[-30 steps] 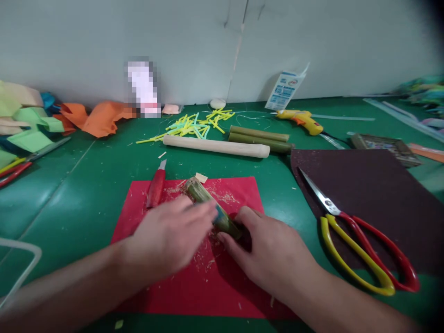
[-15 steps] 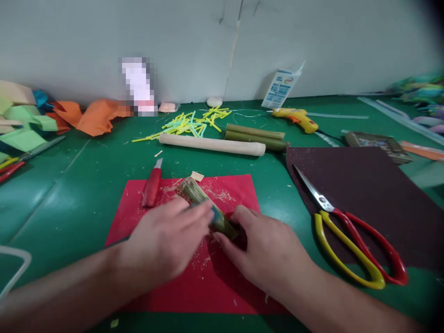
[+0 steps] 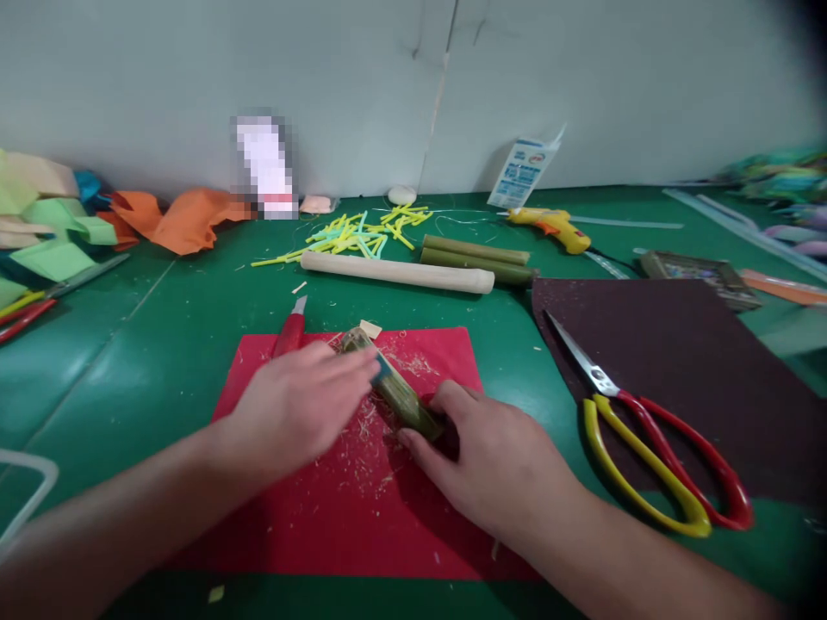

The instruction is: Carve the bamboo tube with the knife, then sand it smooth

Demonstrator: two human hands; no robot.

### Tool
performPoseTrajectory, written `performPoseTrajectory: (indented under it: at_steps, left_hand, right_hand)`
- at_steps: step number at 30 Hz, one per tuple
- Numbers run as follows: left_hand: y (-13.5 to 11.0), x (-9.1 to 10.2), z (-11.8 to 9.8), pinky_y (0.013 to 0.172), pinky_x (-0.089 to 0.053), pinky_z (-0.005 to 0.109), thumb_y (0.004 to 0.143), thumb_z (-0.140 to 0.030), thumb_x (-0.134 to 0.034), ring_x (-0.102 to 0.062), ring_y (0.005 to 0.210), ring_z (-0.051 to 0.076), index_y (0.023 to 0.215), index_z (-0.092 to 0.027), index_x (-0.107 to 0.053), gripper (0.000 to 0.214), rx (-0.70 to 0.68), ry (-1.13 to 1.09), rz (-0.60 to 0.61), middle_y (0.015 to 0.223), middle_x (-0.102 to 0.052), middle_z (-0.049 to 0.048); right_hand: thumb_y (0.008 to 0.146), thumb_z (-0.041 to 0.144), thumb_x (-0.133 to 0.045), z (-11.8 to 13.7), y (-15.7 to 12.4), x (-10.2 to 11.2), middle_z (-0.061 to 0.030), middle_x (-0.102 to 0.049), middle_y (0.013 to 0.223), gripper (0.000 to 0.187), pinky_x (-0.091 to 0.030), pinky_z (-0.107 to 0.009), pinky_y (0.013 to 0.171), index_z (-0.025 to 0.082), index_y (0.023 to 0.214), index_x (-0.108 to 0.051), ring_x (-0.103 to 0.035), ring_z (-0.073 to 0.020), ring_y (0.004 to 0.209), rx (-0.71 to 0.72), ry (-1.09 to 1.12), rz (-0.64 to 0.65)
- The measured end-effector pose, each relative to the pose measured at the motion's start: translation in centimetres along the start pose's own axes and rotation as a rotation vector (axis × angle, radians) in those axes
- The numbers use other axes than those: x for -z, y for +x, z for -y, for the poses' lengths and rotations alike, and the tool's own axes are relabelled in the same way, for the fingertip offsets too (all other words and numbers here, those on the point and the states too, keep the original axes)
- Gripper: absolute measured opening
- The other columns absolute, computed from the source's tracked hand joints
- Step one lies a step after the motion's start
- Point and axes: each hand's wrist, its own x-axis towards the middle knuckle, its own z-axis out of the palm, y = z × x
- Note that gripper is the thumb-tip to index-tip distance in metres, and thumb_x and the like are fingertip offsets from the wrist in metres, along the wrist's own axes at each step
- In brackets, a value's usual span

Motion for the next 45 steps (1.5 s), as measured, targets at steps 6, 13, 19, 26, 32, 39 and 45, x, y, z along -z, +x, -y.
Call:
performPoseTrajectory:
  at_steps: [6, 13, 19, 26, 32, 39, 45]
  left_hand:
    - [-0.2, -0.2, 0.0, 0.077, -0.052, 0.033, 0.086, -0.01, -0.043, -0.06, 0.097, 0.019, 0.107, -0.01, -0.062, 0.028, -0.095, -0.074, 0.043, 0.119, -0.061, 0.0089]
    - [-0.2, -0.4, 0.0, 0.08, -0.051, 0.035, 0.086, -0.01, -0.045, -0.058, 0.102, 0.021, 0.108, -0.009, -0.06, 0.027, -0.035, -0.051, 0.004, 0.116, -0.062, 0.01]
    - [0.1, -0.2, 0.2, 0.08, -0.051, 0.032, 0.087, -0.01, -0.044, -0.059, 0.099, 0.018, 0.108, -0.011, -0.061, 0.027, -0.045, -0.045, 0.002, 0.115, -0.063, 0.0073]
    - [0.3, -0.2, -0.7, 0.074, -0.053, 0.033, 0.086, -0.011, -0.046, -0.059, 0.098, 0.021, 0.107, -0.008, -0.062, 0.027, -0.11, -0.051, 0.019, 0.117, -0.062, 0.0114]
    - [0.7, -0.4, 0.6, 0.078, -0.05, 0.032, 0.087, -0.01, -0.045, -0.058, 0.1, 0.019, 0.1, -0.01, -0.065, 0.023, -0.096, 0.064, -0.046, 0.112, -0.064, 0.0091]
    - [0.5, -0.4, 0.5, 0.082, -0.05, 0.034, 0.087, -0.01, -0.045, -0.056, 0.106, 0.021, 0.103, -0.008, -0.063, 0.024, -0.13, 0.121, -0.027, 0.114, -0.063, 0.0112]
    - [0.2, -0.6, 0.5, 0.086, -0.051, 0.039, 0.086, -0.009, -0.042, -0.058, 0.105, 0.025, 0.11, -0.006, -0.06, 0.03, -0.105, 0.19, 0.05, 0.117, -0.06, 0.0161]
  right_hand:
    - [0.078, 0.041, -0.05, -0.1, -0.1, 0.0, 0.0003, -0.059, 0.064, 0.019, -0.022, -0.027, 0.046, 0.023, 0.074, -0.047, -0.055, -0.0185, 0.054, 0.016, -0.029, -0.01]
    - [0.078, 0.043, -0.05, -0.1, 0.0, 0.0, 0.0003, -0.06, 0.065, 0.02, -0.023, -0.027, 0.046, 0.023, 0.075, -0.048, -0.055, -0.0178, 0.054, 0.014, -0.015, -0.011]
    - [0.076, 0.045, -0.05, -0.3, 0.0, 0.0, 0.0013, -0.06, 0.064, 0.022, -0.023, -0.026, 0.046, 0.023, 0.074, -0.048, -0.053, -0.0177, 0.053, -0.019, 0.004, 0.018]
    - [0.074, 0.042, -0.054, -0.1, 0.1, 0.1, 0.0017, -0.06, 0.065, 0.02, -0.024, -0.026, 0.046, 0.023, 0.073, -0.047, -0.052, -0.0167, 0.054, -0.028, 0.034, 0.023]
    - [0.074, 0.042, -0.054, -0.1, 0.3, 0.1, 0.0019, -0.06, 0.067, 0.02, -0.024, -0.025, 0.046, 0.023, 0.073, -0.048, -0.051, -0.0152, 0.053, -0.03, 0.061, 0.037]
    - [0.074, 0.04, -0.055, -0.2, 0.2, 0.2, 0.0008, -0.06, 0.067, 0.019, -0.025, -0.025, 0.047, 0.022, 0.072, -0.049, -0.051, -0.0146, 0.054, -0.041, 0.07, 0.048]
    - [0.073, 0.038, -0.057, -0.2, 0.1, 0.3, 0.0018, -0.059, 0.064, 0.018, -0.024, -0.025, 0.045, 0.022, 0.07, -0.05, -0.051, -0.0135, 0.051, -0.04, 0.079, 0.036]
